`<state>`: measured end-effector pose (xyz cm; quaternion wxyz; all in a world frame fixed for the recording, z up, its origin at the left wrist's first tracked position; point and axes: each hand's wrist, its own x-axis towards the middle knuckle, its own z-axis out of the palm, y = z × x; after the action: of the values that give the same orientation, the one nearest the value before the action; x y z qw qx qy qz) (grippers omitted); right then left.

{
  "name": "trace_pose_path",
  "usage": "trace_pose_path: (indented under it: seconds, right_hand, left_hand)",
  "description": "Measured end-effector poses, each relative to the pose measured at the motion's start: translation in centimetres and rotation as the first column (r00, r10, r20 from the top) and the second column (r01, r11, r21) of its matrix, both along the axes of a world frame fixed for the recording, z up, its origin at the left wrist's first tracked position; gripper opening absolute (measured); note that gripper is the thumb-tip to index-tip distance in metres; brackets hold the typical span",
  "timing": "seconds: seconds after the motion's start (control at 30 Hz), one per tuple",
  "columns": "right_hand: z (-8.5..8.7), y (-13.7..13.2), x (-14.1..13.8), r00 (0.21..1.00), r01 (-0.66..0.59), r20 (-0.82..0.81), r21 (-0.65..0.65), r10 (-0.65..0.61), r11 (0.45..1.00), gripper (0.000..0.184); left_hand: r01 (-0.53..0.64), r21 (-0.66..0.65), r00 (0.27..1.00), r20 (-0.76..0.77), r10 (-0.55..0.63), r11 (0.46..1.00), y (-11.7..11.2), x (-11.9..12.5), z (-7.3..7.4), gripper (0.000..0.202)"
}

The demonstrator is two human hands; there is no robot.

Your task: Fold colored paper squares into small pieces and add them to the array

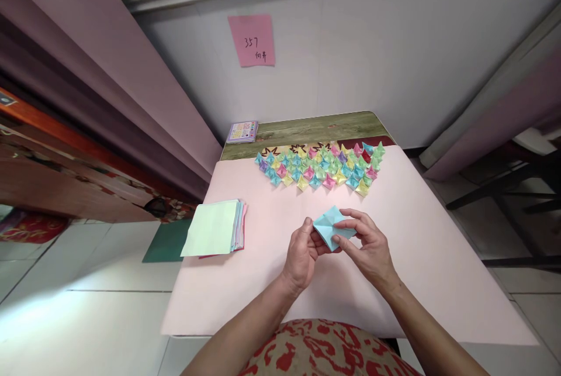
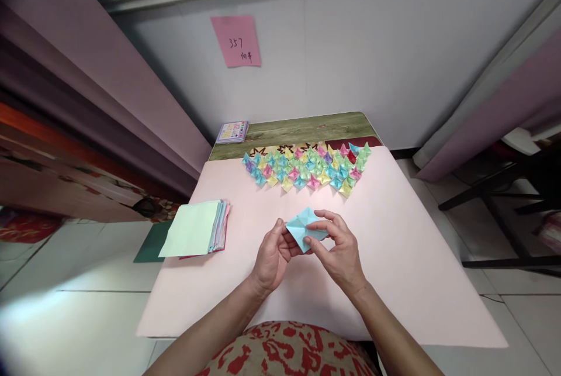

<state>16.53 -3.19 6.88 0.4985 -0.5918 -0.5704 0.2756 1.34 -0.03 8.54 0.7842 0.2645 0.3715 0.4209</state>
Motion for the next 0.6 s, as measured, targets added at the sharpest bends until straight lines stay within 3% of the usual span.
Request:
trace_pose_path:
  seconds: [0.2,0.3,0.43,0.6]
  right_hand:
    - [0.23,0.06,-0.17,0.999,0.047,-0.007,0.015,-0.047,0.999,0.021]
    - [0.17,0.08,-0.09,1.0,0.002,-0.026,-0.005,-0.002,1.0,0.026]
    - [0.12,-0.06,-0.09,0.997,-0.081,-0.015,0.022,0.082,0.996,0.017]
    - [0.43,-0.31,-0.11,0.988,-0.149,0.047,0.092,0.146,0.984,0.026]
  left_hand:
    - [0.042,0.066,0.991,-0.126,-0.033,0.997,-0.14,0.17,0.04,0.04]
    - [0.044,0.047,0.987,-0.155,-0.036,0.998,-0.18,0.28,0.06,0.038]
    - [0.055,0.032,0.992,-0.118,-0.051,0.998,-0.16,0.24,0.13,0.031]
    - [0.034,0.017,0.999,0.006,-0.034,0.999,-0.24,0.05,0.35,0.036]
